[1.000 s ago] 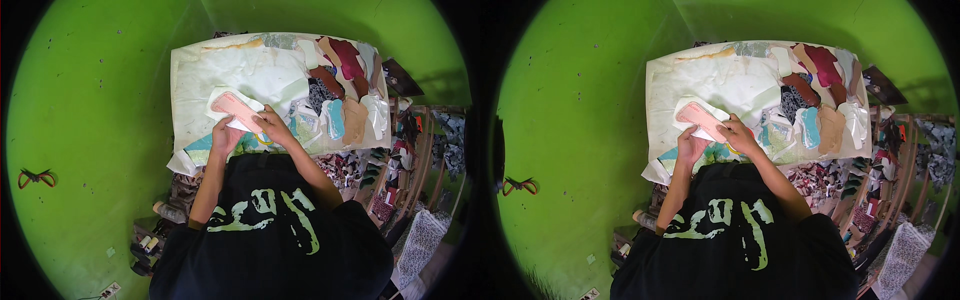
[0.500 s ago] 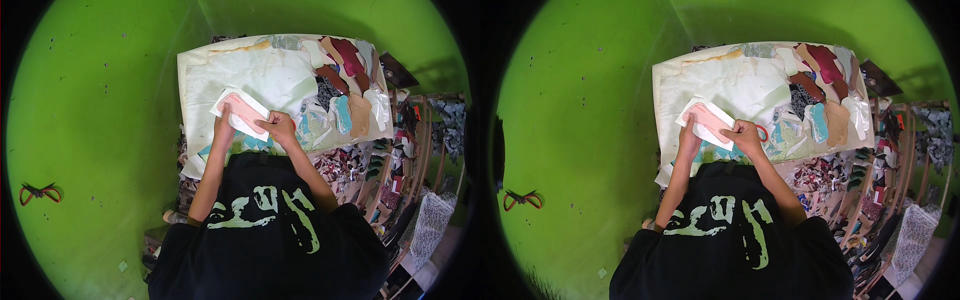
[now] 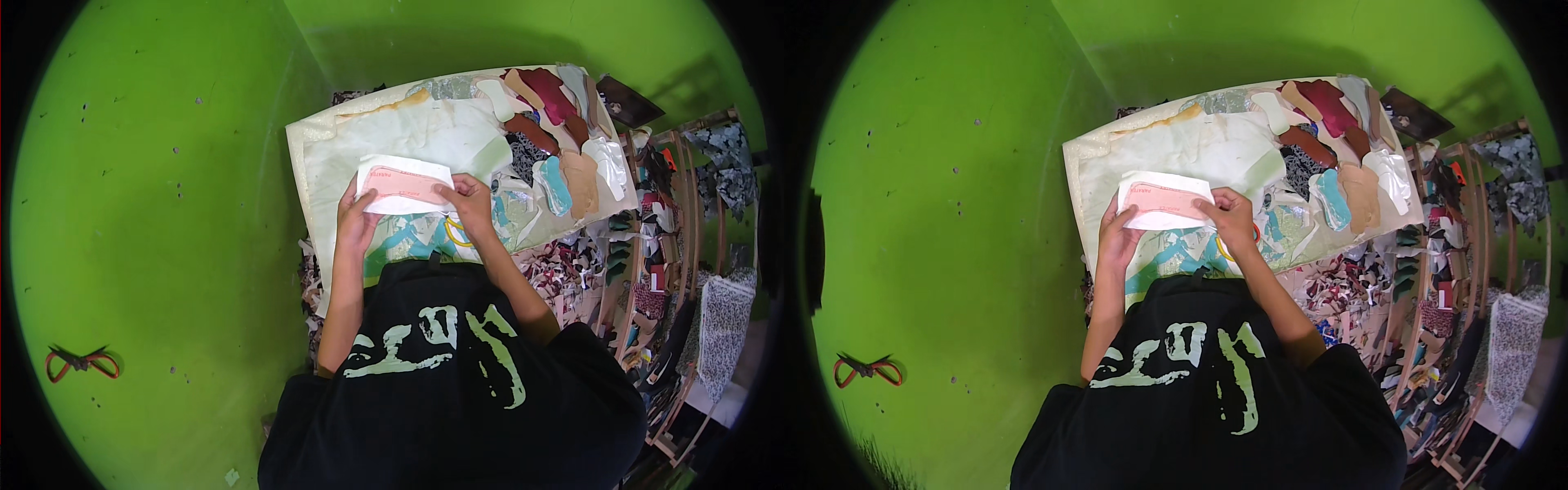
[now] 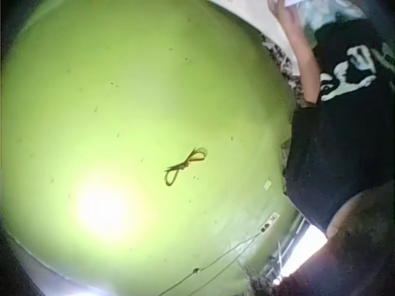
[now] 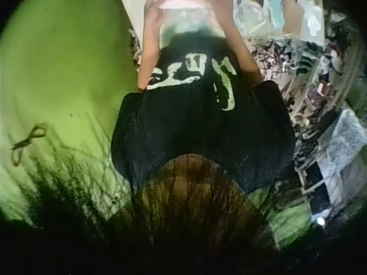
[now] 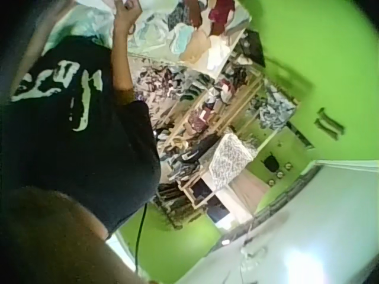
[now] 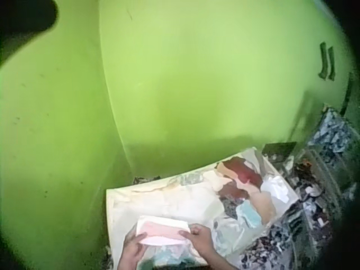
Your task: Cutting out a pink foam shoe insole from a larger sheet of material using scissors.
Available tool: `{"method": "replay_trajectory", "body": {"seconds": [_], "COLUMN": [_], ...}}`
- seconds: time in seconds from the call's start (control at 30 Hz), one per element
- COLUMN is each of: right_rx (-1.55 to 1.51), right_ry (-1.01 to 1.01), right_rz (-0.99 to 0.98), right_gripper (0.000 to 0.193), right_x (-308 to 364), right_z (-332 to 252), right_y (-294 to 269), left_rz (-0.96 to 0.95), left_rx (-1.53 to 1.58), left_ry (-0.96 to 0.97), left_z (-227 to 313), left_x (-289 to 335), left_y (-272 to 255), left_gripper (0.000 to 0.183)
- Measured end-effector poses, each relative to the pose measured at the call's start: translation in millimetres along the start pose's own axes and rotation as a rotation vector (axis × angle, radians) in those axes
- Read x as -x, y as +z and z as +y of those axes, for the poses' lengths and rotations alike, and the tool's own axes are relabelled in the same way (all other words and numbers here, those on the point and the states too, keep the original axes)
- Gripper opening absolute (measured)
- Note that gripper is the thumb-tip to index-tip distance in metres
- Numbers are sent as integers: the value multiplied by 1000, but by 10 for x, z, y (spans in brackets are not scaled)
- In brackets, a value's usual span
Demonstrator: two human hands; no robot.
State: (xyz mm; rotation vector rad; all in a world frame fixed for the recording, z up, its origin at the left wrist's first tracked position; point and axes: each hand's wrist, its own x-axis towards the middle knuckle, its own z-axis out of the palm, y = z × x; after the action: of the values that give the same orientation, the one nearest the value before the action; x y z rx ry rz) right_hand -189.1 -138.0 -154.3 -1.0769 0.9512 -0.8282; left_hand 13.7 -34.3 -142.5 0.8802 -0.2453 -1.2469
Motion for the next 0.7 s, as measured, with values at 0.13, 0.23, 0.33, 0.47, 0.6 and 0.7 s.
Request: {"method": "replay_trajectory", "body": {"seconds": [0.13,0.23,0.33,0.47,0.6,0.7], "right_rx": [31,245,241,25,553,1103], "right_ry": [-188,-243,-207,-174,-81,-102], "right_rz": [64,39,-4,92,61,-224], "right_gripper": [22,25,27,23,29,35], "right_x": [-127,-273,-423,-432,-372,-114], "right_z": [-290,-481,-481,-342,578,1094], "right_y": [-13,17,29,7,-607,-828], "left_rz": [-35,-43,-103,-93,20,89], "left_rx": [-131,-235,-180,-114,-67,-56], "left_ry": [-14,-166,-318,-319,-243,-151], "left_z": [-28,-52,-41,-163,-198,-162], "left_x": [-59,-27,44,85,56,87], "left_y": [-46,-4,175,90,91,101], "left_gripper": [54,55,53,51,48,46]}}
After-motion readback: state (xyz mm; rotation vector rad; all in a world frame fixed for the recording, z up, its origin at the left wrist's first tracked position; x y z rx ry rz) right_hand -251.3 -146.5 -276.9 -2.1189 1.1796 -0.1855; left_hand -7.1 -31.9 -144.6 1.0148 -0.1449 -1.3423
